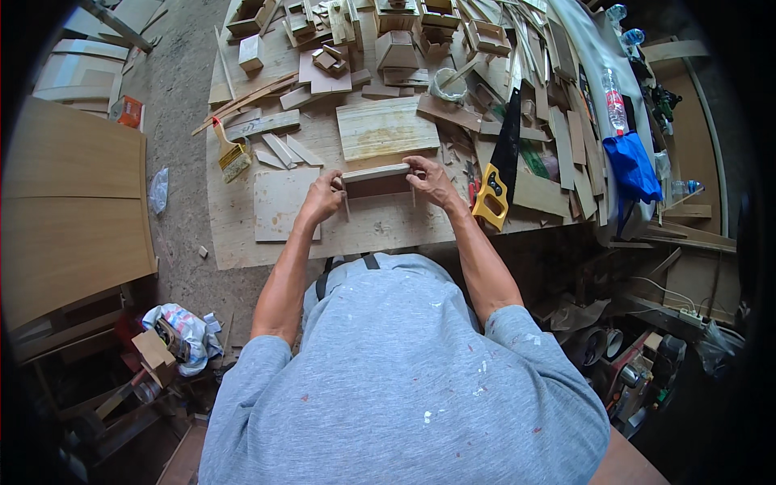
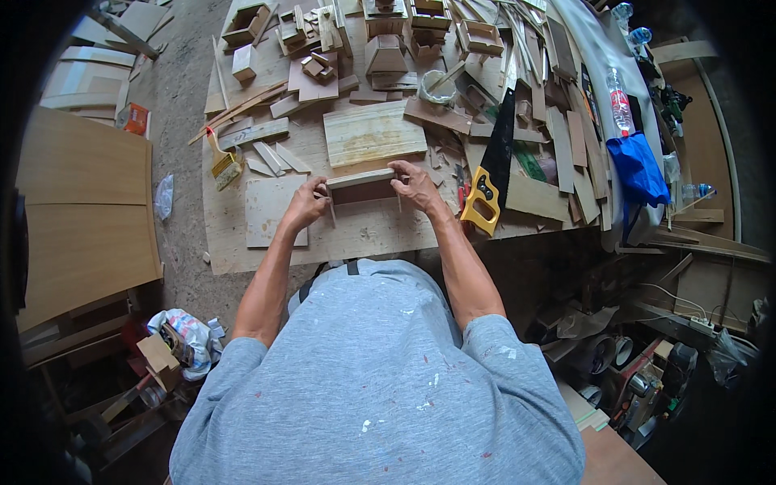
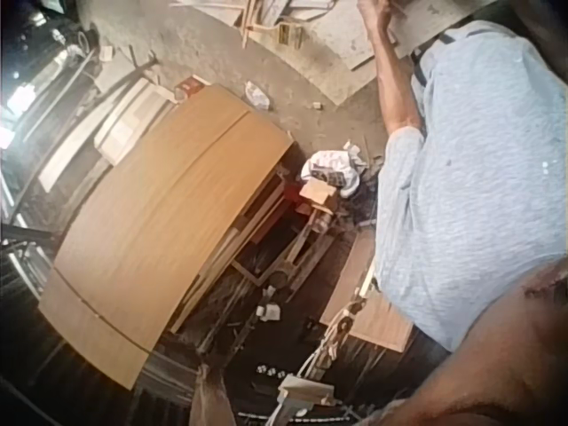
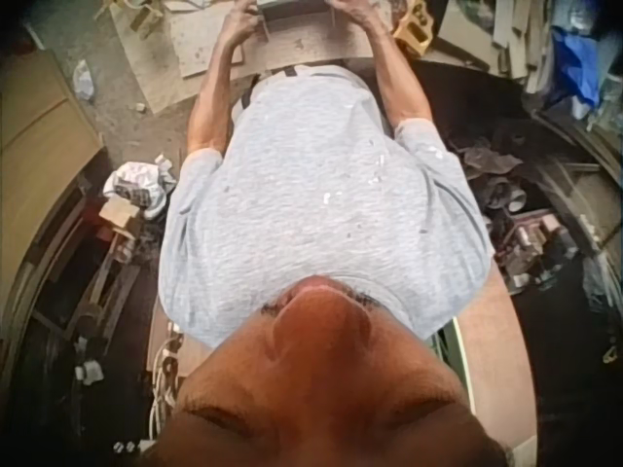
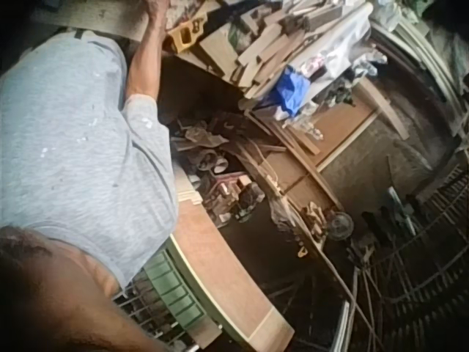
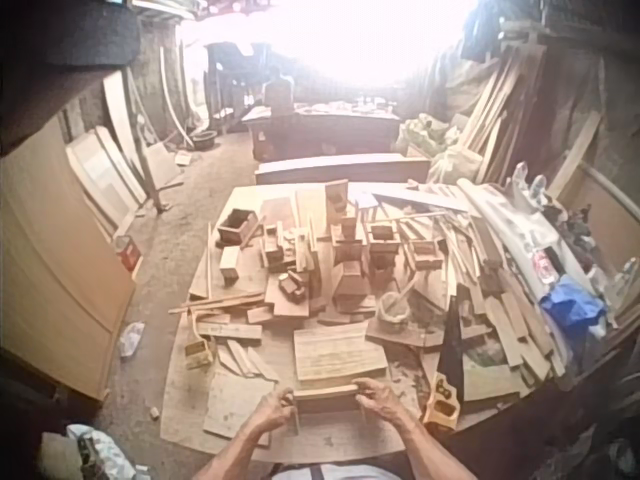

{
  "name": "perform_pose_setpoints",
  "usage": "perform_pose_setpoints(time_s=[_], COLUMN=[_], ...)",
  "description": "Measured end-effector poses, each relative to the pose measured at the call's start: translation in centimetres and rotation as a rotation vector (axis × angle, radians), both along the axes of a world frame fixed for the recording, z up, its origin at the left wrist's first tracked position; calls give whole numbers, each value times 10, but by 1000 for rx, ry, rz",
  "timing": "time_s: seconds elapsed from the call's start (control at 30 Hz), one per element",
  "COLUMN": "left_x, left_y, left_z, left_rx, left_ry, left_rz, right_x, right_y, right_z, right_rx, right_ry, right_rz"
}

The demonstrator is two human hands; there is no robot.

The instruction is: Applying glue to wooden pieces and using a handsaw to cut wood at a workbench.

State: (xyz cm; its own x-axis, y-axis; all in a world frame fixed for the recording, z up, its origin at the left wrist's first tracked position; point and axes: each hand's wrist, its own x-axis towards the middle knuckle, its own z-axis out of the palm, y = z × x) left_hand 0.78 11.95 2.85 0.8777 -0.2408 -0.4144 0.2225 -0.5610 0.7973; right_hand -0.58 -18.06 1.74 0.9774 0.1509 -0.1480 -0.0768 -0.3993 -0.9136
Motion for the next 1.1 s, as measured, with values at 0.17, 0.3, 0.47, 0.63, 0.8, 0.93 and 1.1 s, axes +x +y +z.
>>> perform_pose_setpoints(time_s=[0.17,0.3,0.47,0.63,0.8,0.93,1.1], left_x=[0,1,1,-1,-3,0,1], left_y=[-2,1,2,1,1,2,6], left_z=[8,0,-1,3,8,3,-2], left_rx=[-4,-34,-47,-44,-48,-55,-26], left_ry=[14,0,23,-10,-16,-25,-58], left_rz=[1,0,2,1,9,-14,-34], right_x=[0,-1,-1,-1,-2,0,3], right_y=[1,4,5,5,5,3,0], right_z=[-1,-7,-4,-1,1,1,3], right_rx=[-31,-7,-39,-65,-61,-48,-61], right_ry=[-8,-20,-9,-43,-10,-9,19], right_rz=[-2,-23,6,20,20,37,69])
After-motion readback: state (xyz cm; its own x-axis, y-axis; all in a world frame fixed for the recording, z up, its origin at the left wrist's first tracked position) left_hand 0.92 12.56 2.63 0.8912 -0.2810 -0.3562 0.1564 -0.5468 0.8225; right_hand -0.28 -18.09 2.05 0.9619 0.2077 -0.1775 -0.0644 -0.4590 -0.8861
